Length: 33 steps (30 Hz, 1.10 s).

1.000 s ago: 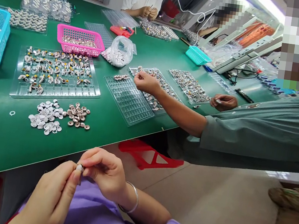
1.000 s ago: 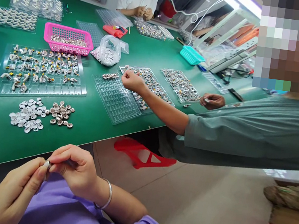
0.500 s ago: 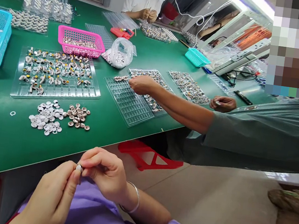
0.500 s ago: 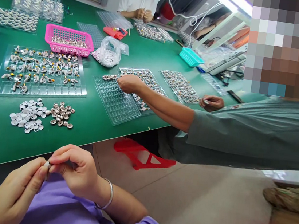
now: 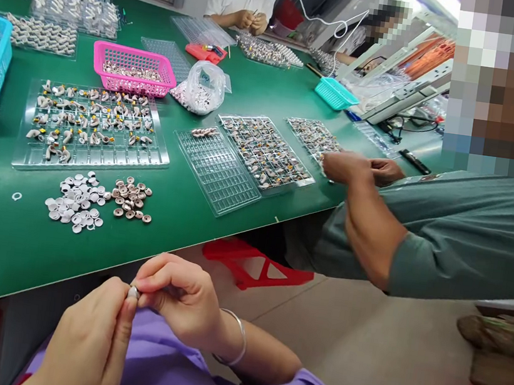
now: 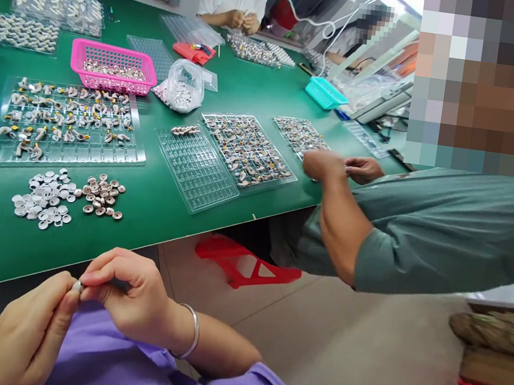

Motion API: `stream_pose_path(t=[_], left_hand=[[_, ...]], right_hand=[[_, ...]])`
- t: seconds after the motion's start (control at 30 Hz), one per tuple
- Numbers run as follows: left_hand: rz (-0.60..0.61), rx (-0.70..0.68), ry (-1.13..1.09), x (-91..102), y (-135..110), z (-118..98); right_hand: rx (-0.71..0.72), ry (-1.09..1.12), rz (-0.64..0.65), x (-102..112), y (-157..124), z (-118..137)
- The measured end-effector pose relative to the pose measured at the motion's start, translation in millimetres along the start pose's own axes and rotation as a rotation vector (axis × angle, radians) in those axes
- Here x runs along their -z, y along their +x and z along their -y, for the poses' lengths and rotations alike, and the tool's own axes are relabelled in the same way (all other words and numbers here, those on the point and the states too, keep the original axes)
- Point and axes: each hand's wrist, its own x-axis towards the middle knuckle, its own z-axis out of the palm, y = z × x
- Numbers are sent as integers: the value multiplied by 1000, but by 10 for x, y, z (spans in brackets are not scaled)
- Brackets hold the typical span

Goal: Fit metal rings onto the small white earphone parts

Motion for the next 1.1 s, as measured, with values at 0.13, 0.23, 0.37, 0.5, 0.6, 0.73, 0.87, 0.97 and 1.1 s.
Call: stream_pose_path(t=[0.13,0.23,0.37,0.5,0.6,0.73,0.87,0.97,1.1], left_hand=[[26,7,-23,31,0,4],[72,28,-96,49,5,14],[93,68,-175,63,27,24],[129,138,-274,65,37,30],[171,185,-339,74,37,37],[280,216,-396,120,41,51],[329,192,-409,165,61,46],[339,166,-409,164,75,24],[342,126,-405,141,63,-7]], right_hand=[[42,5,39,39,48,27],[33,-20,95,89,87,61],[-27,-27,168,126,125,86],[-138,105,191,131,164,66],[-254,193,237,168,219,41],[-472,236,370,266,327,46],[-576,183,543,354,451,115],[-575,51,709,389,542,181],[-654,27,886,390,611,233]])
